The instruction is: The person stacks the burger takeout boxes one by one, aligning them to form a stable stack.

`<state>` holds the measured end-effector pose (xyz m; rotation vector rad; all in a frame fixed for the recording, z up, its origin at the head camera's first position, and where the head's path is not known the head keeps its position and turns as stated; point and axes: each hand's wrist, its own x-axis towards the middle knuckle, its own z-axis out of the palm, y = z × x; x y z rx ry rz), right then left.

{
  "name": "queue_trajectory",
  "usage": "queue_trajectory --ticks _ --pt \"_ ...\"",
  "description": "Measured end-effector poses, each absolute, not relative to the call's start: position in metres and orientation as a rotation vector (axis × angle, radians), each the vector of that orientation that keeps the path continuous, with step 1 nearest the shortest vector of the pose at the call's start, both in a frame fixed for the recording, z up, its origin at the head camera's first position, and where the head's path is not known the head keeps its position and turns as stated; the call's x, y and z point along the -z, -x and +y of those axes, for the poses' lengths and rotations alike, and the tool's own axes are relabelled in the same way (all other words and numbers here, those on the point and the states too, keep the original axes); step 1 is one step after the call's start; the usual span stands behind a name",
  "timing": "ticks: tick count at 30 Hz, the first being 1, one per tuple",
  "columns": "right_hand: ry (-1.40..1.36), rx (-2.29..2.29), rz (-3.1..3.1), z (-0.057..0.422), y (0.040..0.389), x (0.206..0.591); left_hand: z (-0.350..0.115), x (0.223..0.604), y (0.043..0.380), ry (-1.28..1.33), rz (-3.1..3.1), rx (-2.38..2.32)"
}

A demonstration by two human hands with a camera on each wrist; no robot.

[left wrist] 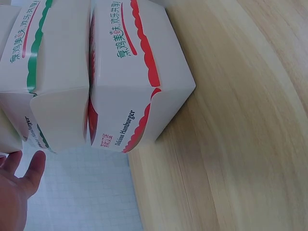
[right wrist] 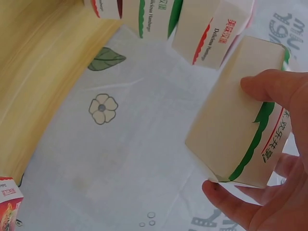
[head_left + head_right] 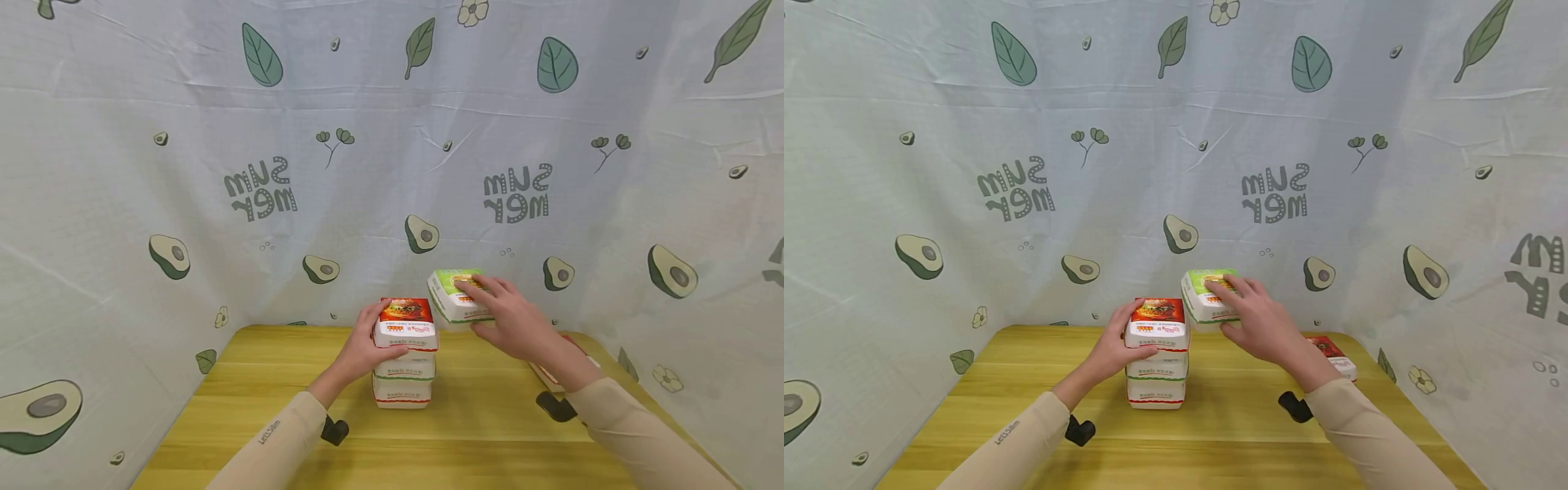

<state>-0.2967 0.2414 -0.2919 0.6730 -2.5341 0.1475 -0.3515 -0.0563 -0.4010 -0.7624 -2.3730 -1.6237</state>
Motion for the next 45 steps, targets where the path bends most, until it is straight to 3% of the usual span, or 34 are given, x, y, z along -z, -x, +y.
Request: queue_trajectory --ticks 45 --pt "-0.779 -0.118 -2.567 0.190 0.304 0.280 -0.055 0.400 0.352 0.815 -2.343 1.654"
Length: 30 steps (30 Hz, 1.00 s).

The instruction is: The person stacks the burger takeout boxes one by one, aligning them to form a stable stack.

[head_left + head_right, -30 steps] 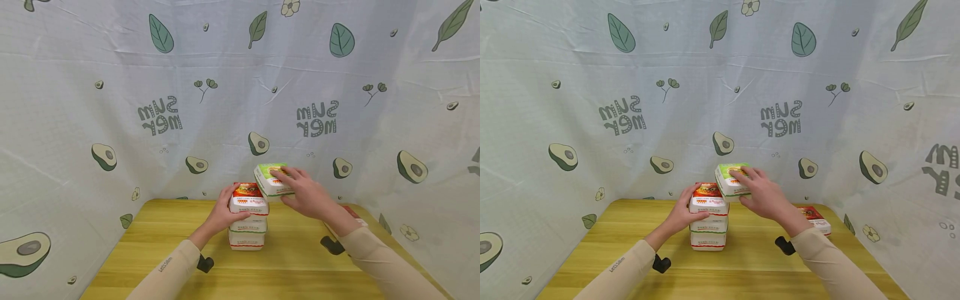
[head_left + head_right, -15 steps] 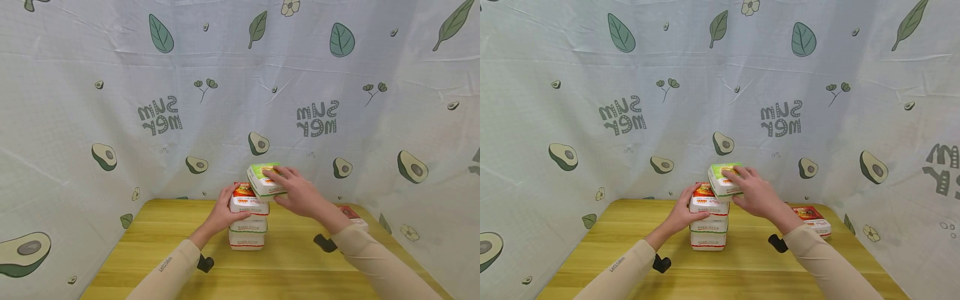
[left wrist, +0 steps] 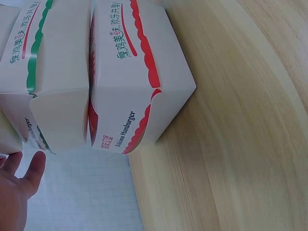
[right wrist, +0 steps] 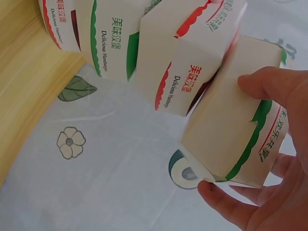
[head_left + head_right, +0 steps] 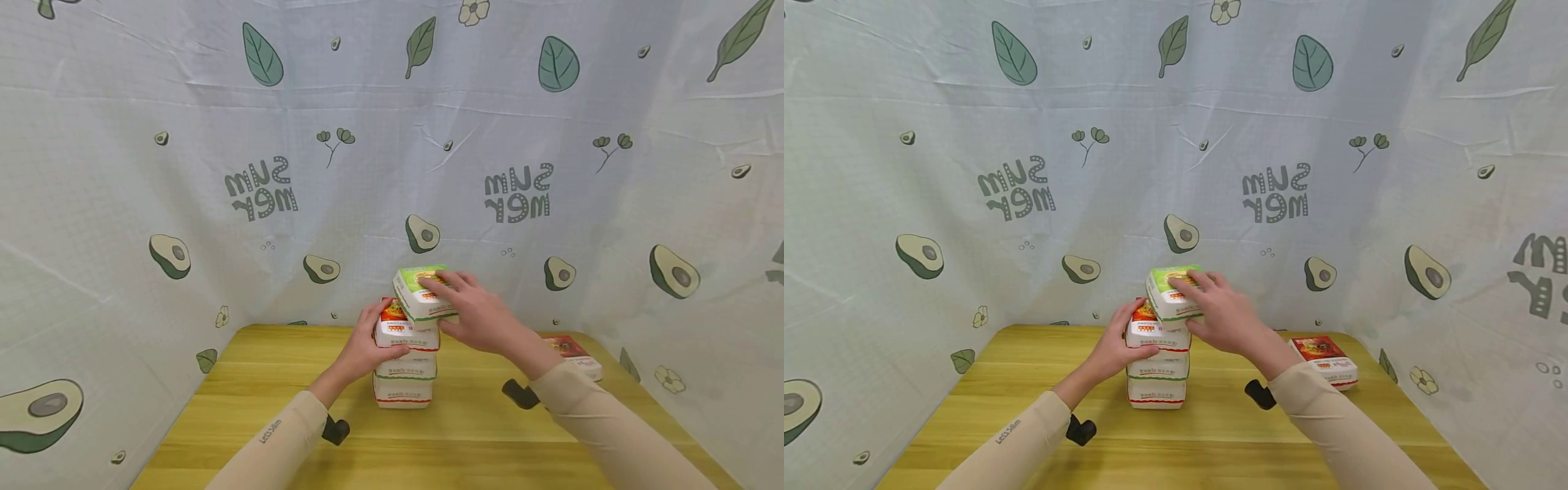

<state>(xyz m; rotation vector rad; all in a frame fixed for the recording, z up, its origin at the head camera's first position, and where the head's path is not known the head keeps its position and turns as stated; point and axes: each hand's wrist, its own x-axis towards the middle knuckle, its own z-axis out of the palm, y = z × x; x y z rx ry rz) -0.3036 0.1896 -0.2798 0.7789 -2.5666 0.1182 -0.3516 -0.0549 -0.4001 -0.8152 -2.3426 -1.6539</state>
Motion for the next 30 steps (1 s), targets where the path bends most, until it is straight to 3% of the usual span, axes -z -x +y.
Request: queue_trajectory --ticks 30 --pt "-0.749 -0.198 -2.574 0.174 0.308 0.283 -0.055 0.402 0.353 0.829 -2.322 1.686"
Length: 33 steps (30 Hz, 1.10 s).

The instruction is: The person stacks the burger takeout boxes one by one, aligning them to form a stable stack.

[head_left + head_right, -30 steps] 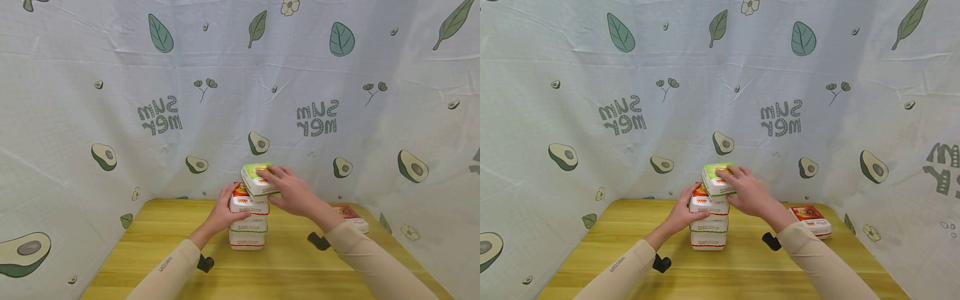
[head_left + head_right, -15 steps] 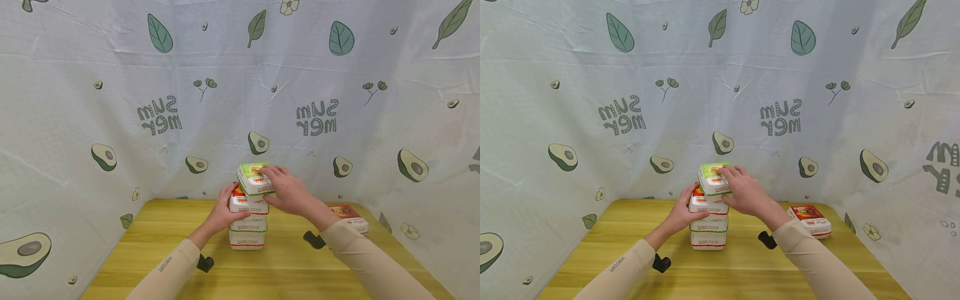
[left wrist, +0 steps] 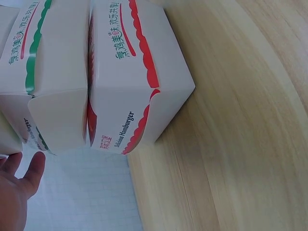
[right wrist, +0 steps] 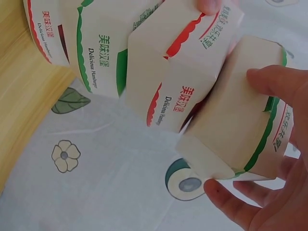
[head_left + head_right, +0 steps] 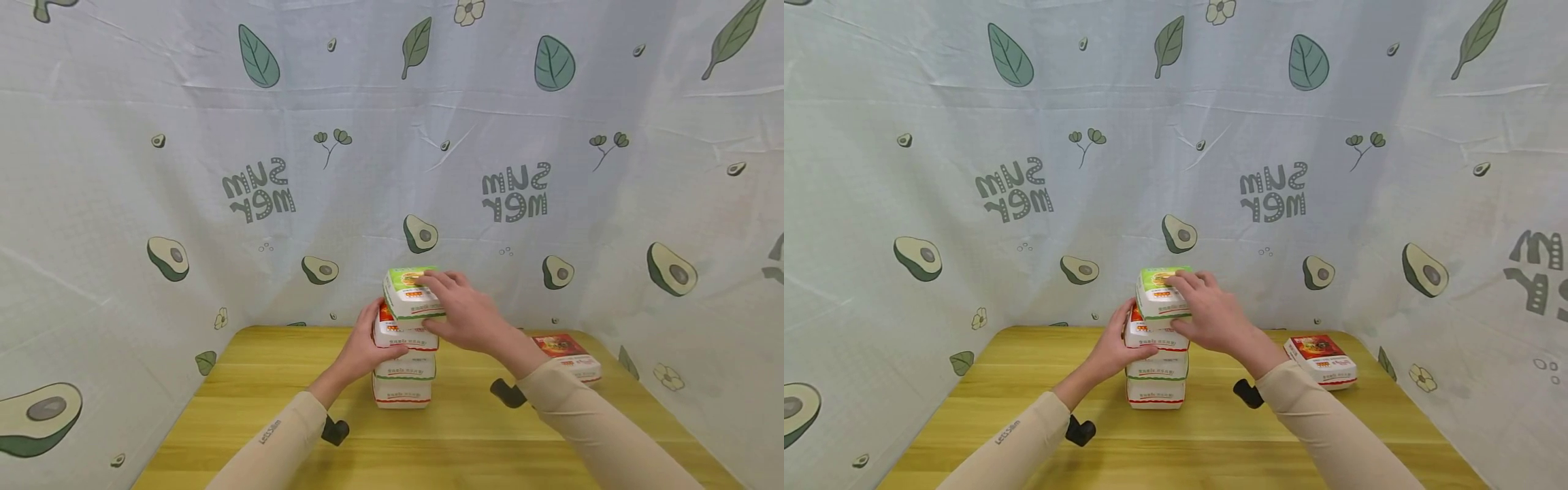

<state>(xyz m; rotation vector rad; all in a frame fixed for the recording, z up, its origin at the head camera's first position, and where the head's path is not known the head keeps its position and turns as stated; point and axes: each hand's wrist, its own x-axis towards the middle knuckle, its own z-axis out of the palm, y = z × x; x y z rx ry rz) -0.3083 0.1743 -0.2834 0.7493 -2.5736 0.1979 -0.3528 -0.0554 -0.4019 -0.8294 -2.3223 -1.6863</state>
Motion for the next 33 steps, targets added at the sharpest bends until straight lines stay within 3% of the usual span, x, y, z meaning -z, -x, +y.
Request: queue_trajectory --ticks 33 --pt "-0.870 -0.275 -2.537 0.166 0.310 0.284 -0.055 0.403 0.357 0.903 -2.191 1.869"
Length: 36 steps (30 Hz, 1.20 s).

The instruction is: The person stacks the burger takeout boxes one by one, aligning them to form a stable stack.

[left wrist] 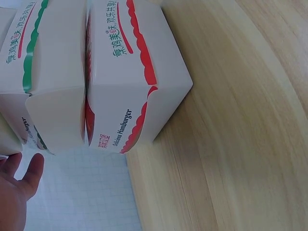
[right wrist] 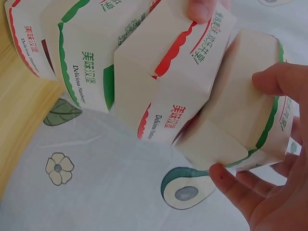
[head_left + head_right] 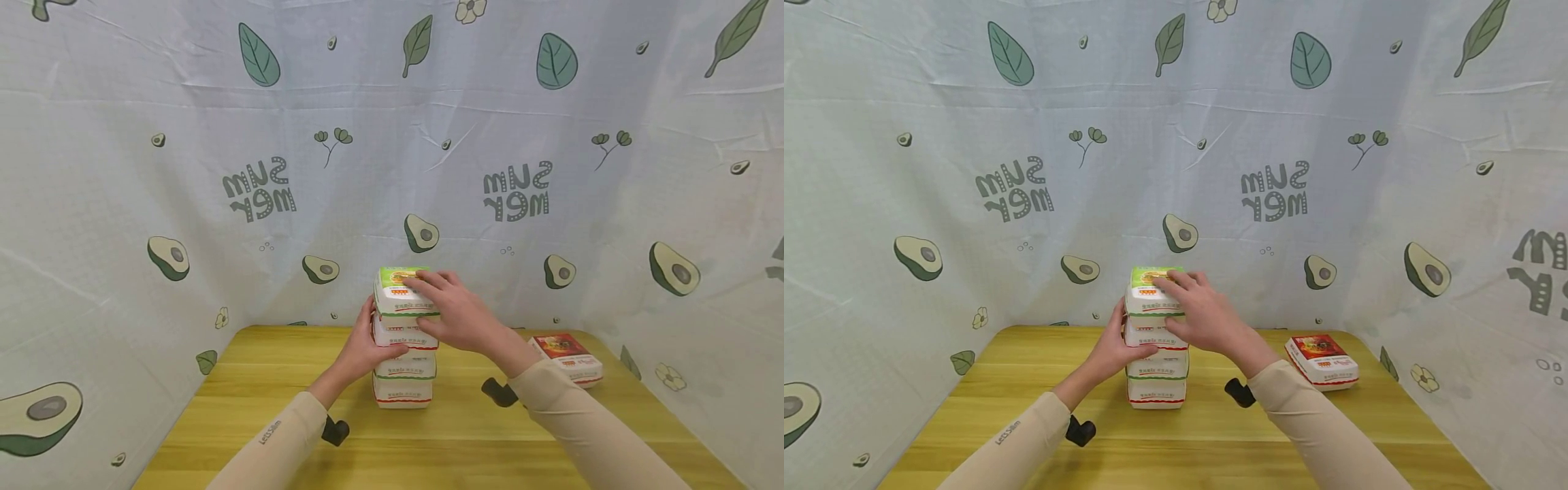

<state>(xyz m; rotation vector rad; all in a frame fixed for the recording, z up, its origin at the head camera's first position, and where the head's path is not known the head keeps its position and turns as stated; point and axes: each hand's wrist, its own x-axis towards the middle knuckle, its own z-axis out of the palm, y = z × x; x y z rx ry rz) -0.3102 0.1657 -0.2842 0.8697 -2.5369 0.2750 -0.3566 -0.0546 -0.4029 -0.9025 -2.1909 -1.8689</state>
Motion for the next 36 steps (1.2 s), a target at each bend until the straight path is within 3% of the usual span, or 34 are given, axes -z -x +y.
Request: queue_trajectory --ticks 36 --pt "-0.869 -0.238 -2.507 0.1617 0.3084 0.2818 -0.0538 0.4039 0.3554 0.907 -2.196 1.870"
